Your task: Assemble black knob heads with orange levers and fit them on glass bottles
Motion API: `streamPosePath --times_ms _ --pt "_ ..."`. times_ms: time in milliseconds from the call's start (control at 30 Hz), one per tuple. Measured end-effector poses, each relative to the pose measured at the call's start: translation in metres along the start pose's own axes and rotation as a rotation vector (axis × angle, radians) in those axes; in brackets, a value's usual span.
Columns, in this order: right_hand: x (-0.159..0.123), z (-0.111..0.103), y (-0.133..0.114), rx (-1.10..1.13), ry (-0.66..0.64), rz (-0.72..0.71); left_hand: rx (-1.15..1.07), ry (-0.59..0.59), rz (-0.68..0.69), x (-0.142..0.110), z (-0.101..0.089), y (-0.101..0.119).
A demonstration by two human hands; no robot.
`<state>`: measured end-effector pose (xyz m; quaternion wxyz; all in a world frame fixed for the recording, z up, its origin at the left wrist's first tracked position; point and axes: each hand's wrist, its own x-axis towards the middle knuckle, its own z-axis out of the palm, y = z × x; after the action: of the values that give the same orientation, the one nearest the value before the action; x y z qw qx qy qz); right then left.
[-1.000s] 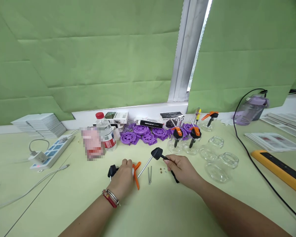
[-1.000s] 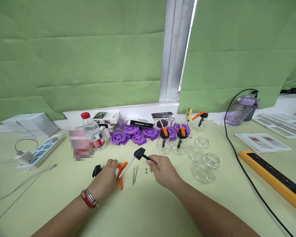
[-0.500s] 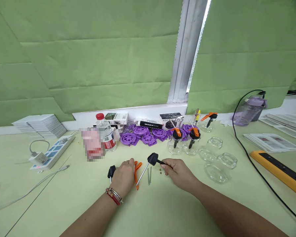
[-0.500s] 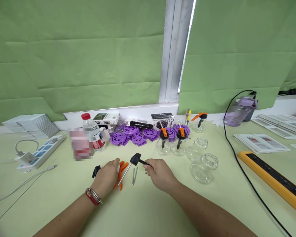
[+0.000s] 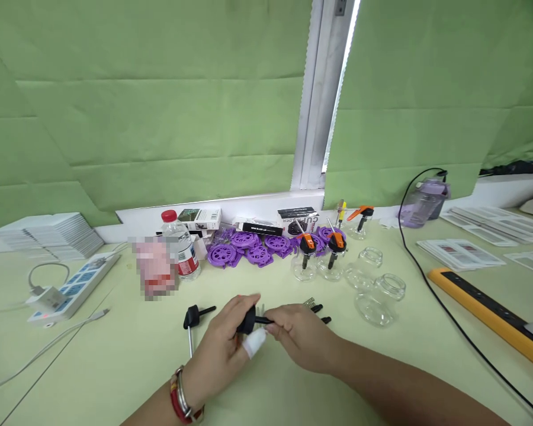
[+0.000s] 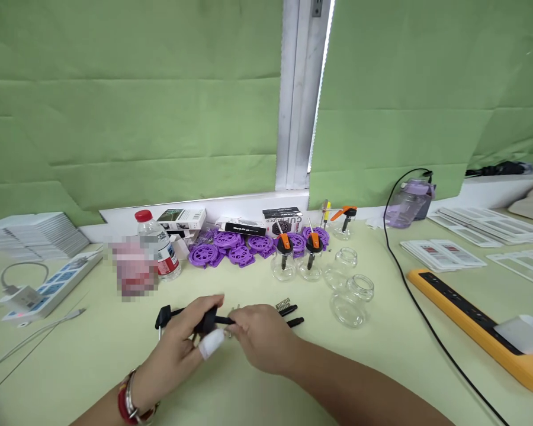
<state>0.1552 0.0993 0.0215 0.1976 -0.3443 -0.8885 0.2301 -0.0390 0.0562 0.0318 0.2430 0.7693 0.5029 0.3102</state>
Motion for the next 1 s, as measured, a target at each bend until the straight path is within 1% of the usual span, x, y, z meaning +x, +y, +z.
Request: streamPosePath --times_ms 33,67,100,167,200,233,267,300,333,367,400,467,533,600,700,800,867,900,933,967,1000 --pt "0.002 -0.005 -0.001 -0.012 0.022 -0.03 0.009 0.019 -0.01 -0.001 -0.007 0.002" --pt "0.005 -0.012 0.002 -0.028 0.076 -0.034 0.021 0.06 -0.033 -0.003 -0.016 0.0" --pt "0.01 -0.022 0.007 -0.052 0.169 0.013 0.043 0.109 -0.089 -0.006 -0.027 -0.004" --pt "0.022 -0.044 0.025 -0.15 0.406 0.15 0.117 0.232 -0.246 -0.015 -0.051 -0.023" --pt "0.029 -0.054 0.036 -0.206 0.505 0.216 0.179 0.28 -0.361 -0.021 -0.062 -0.037" --pt "0.036 -0.063 0.048 -0.258 0.572 0.265 0.24 0.295 -0.506 -0.028 -0.071 -0.051" --pt "0.042 -0.069 0.059 -0.298 0.588 0.311 0.289 0.298 -0.625 -0.034 -0.078 -0.066" --pt "0.047 -0.072 0.069 -0.313 0.566 0.369 0.336 0.323 -0.706 -0.041 -0.083 -0.08" --pt "0.051 -0.073 0.078 -0.308 0.532 0.423 0.364 0.316 -0.766 -0.047 -0.084 -0.093" --pt "0.053 -0.071 0.086 -0.294 0.503 0.466 0.371 0.299 -0.795 -0.051 -0.083 -0.103" --pt "0.055 -0.067 0.092 -0.276 0.476 0.5 0.361 0.268 -0.789 -0.054 -0.08 -0.111" --pt "0.055 -0.058 0.099 -0.241 0.448 0.54 0.371 0.22 -0.753 -0.054 -0.071 -0.119" --pt "0.055 -0.053 0.102 -0.222 0.45 0.553 0.418 0.216 -0.694 -0.05 -0.062 -0.122" --pt "0.054 -0.053 0.101 -0.217 0.478 0.545 0.471 0.226 -0.646 -0.044 -0.055 -0.124" --pt "0.05 -0.062 0.09 -0.215 0.558 0.505 0.506 0.225 -0.616 -0.041 -0.05 -0.133" --pt "0.035 -0.076 0.066 -0.215 0.666 0.429 0.523 0.246 -0.586 -0.043 -0.051 -0.14" --pt "0.018 -0.082 0.042 -0.192 0.715 0.364 0.569 0.288 -0.539 -0.044 -0.053 -0.132" --pt "0.009 -0.082 0.029 -0.155 0.72 0.331 0.591 0.314 -0.497 -0.044 -0.053 -0.122" --pt "-0.001 -0.08 0.016 -0.109 0.715 0.305 0.606 0.341 -0.433 -0.043 -0.052 -0.108" --pt "-0.01 -0.076 0.002 -0.062 0.69 0.28 0.58 0.356 -0.34 -0.042 -0.049 -0.089" --pt "-0.018 -0.069 -0.011 -0.022 0.65 0.257 0.512 0.344 -0.228 -0.041 -0.045 -0.068"
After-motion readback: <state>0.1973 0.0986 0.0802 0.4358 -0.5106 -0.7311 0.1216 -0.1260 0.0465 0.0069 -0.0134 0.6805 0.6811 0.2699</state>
